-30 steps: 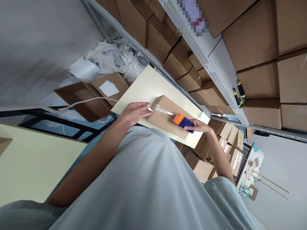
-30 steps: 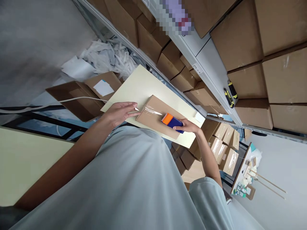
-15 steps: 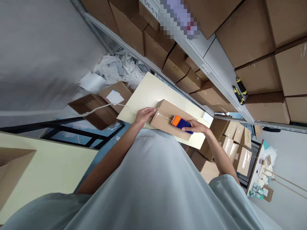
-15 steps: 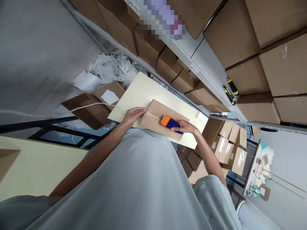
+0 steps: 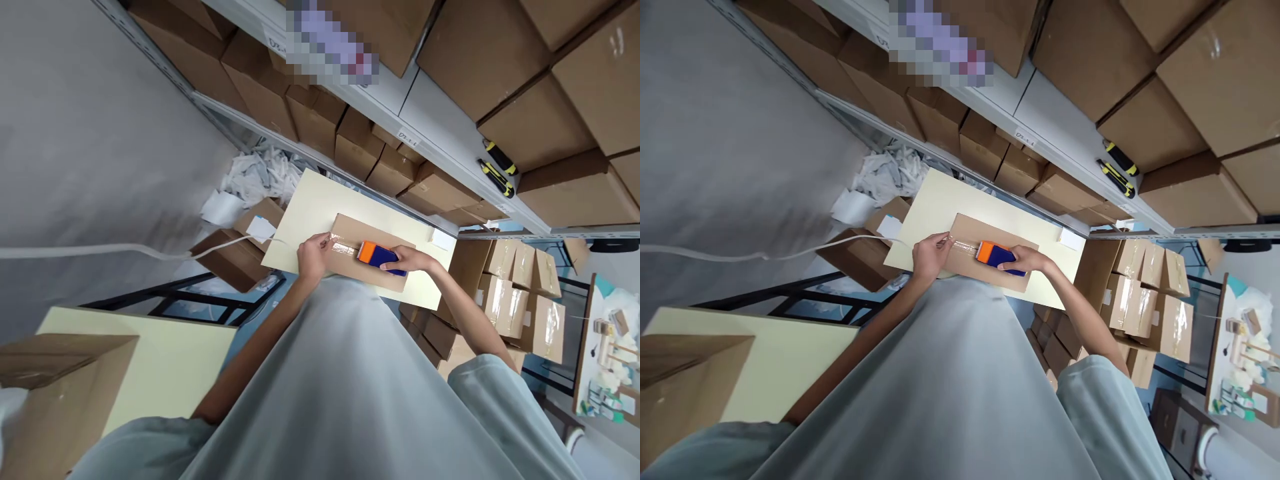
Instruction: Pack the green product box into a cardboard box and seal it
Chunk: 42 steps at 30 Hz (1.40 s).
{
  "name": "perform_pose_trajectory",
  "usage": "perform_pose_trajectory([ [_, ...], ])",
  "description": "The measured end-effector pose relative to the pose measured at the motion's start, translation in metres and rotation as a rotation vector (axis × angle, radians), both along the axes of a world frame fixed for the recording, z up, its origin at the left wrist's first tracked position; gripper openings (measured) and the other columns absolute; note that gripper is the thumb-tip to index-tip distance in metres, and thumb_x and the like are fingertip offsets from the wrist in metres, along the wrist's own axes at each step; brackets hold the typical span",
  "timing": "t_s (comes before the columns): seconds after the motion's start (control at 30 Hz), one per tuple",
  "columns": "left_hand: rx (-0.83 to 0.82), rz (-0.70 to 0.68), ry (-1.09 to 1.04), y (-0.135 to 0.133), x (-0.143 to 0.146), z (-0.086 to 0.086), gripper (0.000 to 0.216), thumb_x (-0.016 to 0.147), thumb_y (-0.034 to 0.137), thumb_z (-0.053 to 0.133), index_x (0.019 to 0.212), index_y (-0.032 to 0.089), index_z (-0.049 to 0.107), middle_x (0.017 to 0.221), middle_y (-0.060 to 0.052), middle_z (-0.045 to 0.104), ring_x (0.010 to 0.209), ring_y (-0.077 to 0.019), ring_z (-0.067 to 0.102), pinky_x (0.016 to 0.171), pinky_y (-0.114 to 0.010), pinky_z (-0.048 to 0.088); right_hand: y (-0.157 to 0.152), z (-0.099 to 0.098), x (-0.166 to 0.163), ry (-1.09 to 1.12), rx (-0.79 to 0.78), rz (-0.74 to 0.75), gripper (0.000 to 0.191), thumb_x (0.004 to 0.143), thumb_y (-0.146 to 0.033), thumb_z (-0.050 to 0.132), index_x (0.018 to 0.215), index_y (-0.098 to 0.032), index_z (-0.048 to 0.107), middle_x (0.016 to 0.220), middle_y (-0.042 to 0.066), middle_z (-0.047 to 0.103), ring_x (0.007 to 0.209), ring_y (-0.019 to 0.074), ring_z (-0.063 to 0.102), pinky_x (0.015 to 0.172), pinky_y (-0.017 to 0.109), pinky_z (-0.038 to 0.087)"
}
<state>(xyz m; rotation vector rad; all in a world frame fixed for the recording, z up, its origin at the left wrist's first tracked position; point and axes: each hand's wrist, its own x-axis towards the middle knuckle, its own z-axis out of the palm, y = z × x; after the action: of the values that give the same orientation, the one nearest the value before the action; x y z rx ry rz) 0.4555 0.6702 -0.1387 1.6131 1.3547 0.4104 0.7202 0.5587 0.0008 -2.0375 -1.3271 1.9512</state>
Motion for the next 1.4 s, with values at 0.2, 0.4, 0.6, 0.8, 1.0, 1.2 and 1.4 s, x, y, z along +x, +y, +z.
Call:
perform_pose_trajectory([
  [0.2,-0.048,0.123,-0.016,-0.002,-0.001,-0.006,0.031,0.093,0.034,0.083,0.116,0.015,0.090,0.111,-0.010,0.089,0.106,-0.0334,0.085,0.109,-0.046,0.064,0.000,0.000,-0.004,0.088,-0.036,-0.014,0.062,0.078,-0.078,0.083,0.074,-0.018,0.071,0.071,0.002,0.075,0.064,0.0133,0.064,0.064,0.024,0.049],
  [0.4,-0.086,0.151,-0.064,-0.002,0.000,-0.017,0.027,0.093,0.025,0.080,0.115,0.010,0.089,0.117,-0.012,0.088,0.114,-0.0322,0.084,0.116,-0.047,0.062,0.003,0.005,-0.004,0.073,-0.064,0.033,0.058,0.082,-0.072,0.088,0.072,-0.017,0.074,0.071,0.004,0.079,0.062,0.0134,0.066,0.065,0.025,0.050],
  [0.6,-0.058,0.204,-0.096,-0.008,0.002,-0.026,0.029,0.095,0.018,0.079,0.120,0.006,0.086,0.124,-0.016,0.086,0.120,-0.0298,0.083,0.121,-0.047,0.060,-0.038,0.032,0.027,0.055,-0.135,0.049,0.061,0.082,-0.076,0.088,0.081,-0.015,0.079,0.071,0.004,0.080,0.067,0.0156,0.070,0.068,0.027,0.053],
  [0.8,-0.015,0.198,-0.066,-0.011,0.002,-0.028,0.030,0.098,0.016,0.077,0.125,0.003,0.082,0.128,-0.015,0.085,0.121,-0.0270,0.082,0.121,-0.048,0.060,-0.121,0.075,0.090,0.100,-0.248,-0.098,0.082,0.072,-0.094,0.084,0.090,-0.015,0.080,0.084,0.011,0.084,0.081,0.0230,0.077,0.079,0.033,0.060],
  [1.0,0.038,0.171,-0.014,-0.010,0.001,-0.031,0.031,0.099,0.014,0.075,0.126,-0.002,0.080,0.127,-0.016,0.085,0.118,-0.0250,0.083,0.118,-0.043,0.062,-0.168,0.076,0.123,0.074,-0.266,-0.096,0.074,0.078,-0.092,0.082,0.091,-0.019,0.082,0.082,0.007,0.082,0.083,0.0213,0.076,0.076,0.030,0.057],
  [1.2,0.071,0.160,0.076,-0.009,0.003,-0.029,0.032,0.101,0.013,0.071,0.129,0.000,0.079,0.131,-0.012,0.084,0.123,-0.0245,0.081,0.119,-0.043,0.061,-0.175,0.034,0.131,0.127,-0.285,-0.166,0.065,0.075,-0.080,0.093,0.085,-0.017,0.079,0.082,0.009,0.083,0.078,0.0215,0.074,0.074,0.032,0.057],
  [1.4,0.086,0.169,0.062,-0.008,0.003,-0.026,0.030,0.098,0.010,0.073,0.125,0.000,0.081,0.127,-0.014,0.085,0.121,-0.0269,0.082,0.120,-0.044,0.060,-0.168,-0.003,0.134,0.122,-0.307,-0.161,0.060,0.075,-0.073,0.097,0.083,-0.016,0.080,0.081,0.008,0.083,0.077,0.0224,0.076,0.080,0.035,0.060],
])
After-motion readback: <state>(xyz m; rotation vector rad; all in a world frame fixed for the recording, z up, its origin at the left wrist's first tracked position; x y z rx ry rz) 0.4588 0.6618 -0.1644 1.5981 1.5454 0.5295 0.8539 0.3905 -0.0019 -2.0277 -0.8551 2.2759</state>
